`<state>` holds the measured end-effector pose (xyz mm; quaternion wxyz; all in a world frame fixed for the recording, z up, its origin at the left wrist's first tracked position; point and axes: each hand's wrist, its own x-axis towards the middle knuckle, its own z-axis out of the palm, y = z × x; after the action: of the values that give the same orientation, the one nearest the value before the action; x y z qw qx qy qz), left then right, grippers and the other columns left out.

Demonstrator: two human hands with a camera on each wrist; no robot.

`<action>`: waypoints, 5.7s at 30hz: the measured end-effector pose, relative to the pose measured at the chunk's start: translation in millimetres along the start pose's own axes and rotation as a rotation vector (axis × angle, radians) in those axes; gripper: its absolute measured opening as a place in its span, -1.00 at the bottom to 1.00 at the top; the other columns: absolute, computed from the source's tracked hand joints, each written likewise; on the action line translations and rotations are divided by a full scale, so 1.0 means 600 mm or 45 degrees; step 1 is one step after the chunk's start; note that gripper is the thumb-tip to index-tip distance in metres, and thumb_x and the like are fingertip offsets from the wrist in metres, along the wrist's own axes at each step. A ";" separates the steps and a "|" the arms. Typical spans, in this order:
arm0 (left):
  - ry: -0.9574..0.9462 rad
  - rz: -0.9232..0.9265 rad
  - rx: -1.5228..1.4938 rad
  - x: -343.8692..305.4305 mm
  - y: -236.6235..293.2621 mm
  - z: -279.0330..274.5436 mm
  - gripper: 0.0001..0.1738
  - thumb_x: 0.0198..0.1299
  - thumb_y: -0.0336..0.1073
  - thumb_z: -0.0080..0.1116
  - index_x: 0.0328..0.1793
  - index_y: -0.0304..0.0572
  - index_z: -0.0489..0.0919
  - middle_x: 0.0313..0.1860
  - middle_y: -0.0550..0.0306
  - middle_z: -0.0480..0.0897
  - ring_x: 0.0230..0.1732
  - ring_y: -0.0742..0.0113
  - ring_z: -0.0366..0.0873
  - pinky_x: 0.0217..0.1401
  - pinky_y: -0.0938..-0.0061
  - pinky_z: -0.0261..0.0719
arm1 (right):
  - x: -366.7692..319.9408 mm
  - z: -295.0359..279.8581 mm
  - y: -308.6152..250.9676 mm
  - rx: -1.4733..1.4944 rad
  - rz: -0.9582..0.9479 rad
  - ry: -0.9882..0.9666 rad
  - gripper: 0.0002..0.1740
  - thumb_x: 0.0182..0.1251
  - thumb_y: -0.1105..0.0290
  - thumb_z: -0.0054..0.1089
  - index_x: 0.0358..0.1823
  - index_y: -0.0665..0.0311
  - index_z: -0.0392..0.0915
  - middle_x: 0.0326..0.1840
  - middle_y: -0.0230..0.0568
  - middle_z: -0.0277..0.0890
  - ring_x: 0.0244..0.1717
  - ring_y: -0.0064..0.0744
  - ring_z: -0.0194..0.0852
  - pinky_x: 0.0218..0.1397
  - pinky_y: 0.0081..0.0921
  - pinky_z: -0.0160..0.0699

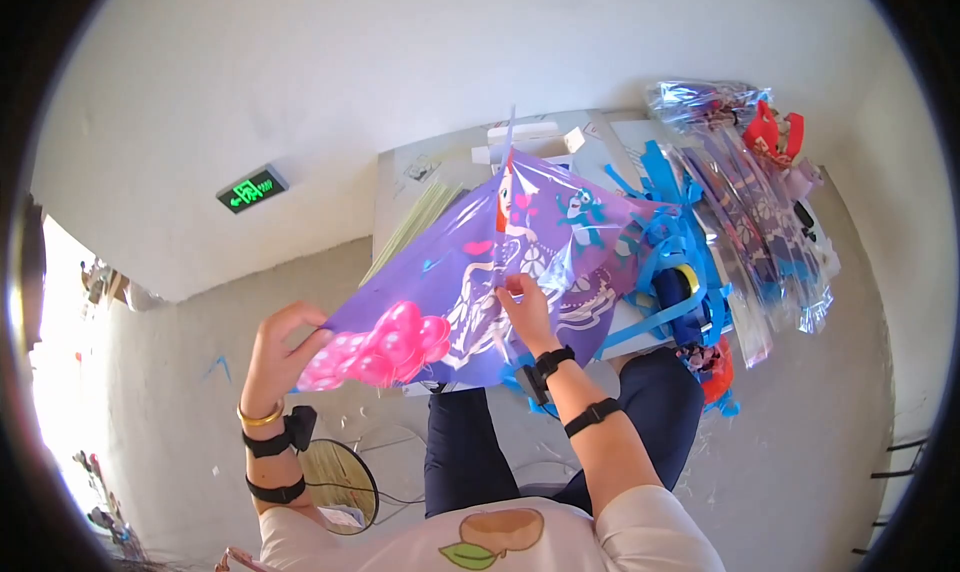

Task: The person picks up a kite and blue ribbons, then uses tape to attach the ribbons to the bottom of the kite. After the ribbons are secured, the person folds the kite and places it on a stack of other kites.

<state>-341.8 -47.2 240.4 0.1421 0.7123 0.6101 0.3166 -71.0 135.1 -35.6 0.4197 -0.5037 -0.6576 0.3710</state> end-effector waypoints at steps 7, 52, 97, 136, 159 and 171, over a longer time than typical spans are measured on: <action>0.390 -0.275 -0.335 -0.125 -0.073 -0.046 -0.94 0.21 -0.53 0.30 -0.21 -0.33 0.64 -0.36 0.28 0.61 -0.22 0.53 0.55 -0.10 0.55 0.52 | -0.045 -0.162 -0.134 0.635 -0.104 -0.016 -0.80 0.35 0.44 0.32 -0.19 0.36 0.46 -0.35 -0.33 0.53 -0.26 -0.56 0.54 -0.17 -0.51 0.51; 0.261 0.617 0.189 -0.116 0.220 -0.056 -0.80 0.16 -0.42 0.35 -0.07 -0.12 0.70 -0.16 0.18 0.76 -0.12 0.18 0.68 0.20 0.32 0.50 | -0.304 -0.596 -0.461 -0.650 -0.925 0.095 -0.78 0.03 0.61 0.41 -0.39 0.31 0.49 -0.35 -0.22 0.46 -0.20 -0.10 0.44 -0.05 -0.28 0.35; 0.121 0.458 0.521 -0.063 0.303 -0.007 -0.83 0.05 -0.56 0.27 -0.23 -0.24 0.58 -0.27 0.07 0.59 -0.25 0.17 0.64 -0.16 0.41 0.64 | -0.350 -0.539 -0.251 1.147 -0.113 -0.463 -0.42 0.44 0.46 0.28 0.43 0.21 0.28 0.14 -0.32 0.55 0.15 -0.50 0.52 0.26 -0.49 0.50; 0.236 0.385 0.247 -0.053 0.336 -0.031 -0.55 0.15 -0.73 0.15 0.17 -0.27 0.48 -0.23 0.11 0.66 -0.15 0.36 0.71 0.02 0.50 0.70 | -0.341 -0.645 -0.304 -0.137 -0.541 -0.135 -0.64 0.18 0.30 0.54 -0.04 0.18 0.63 0.14 -0.14 0.36 0.07 -0.14 0.37 0.28 -0.32 0.29; 0.467 0.629 0.808 -0.017 0.348 -0.114 -0.94 0.09 -0.55 0.05 -0.30 -0.30 0.46 -0.38 0.03 0.47 -0.25 0.17 0.49 -0.08 0.39 0.45 | -0.356 -0.552 -0.196 0.142 -0.668 -0.479 -0.72 0.47 0.35 0.27 0.07 0.36 0.56 -0.01 -0.24 0.55 -0.02 -0.43 0.44 0.05 -0.47 0.44; 0.700 0.823 1.208 -0.007 0.465 -0.200 -0.93 0.15 -0.47 0.09 -0.30 -0.25 0.42 -0.37 0.02 0.48 -0.23 0.07 0.47 -0.08 0.28 0.44 | -0.394 -0.467 -0.267 0.773 -0.809 -0.161 -0.59 0.44 0.72 0.08 0.26 0.28 0.45 0.03 -0.25 0.50 -0.04 -0.49 0.55 0.06 -0.56 0.52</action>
<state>-199.8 -133.2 494.8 -0.4535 0.7387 0.4522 0.2101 165.2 -111.8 172.3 0.6007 -0.1068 -0.6655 0.4300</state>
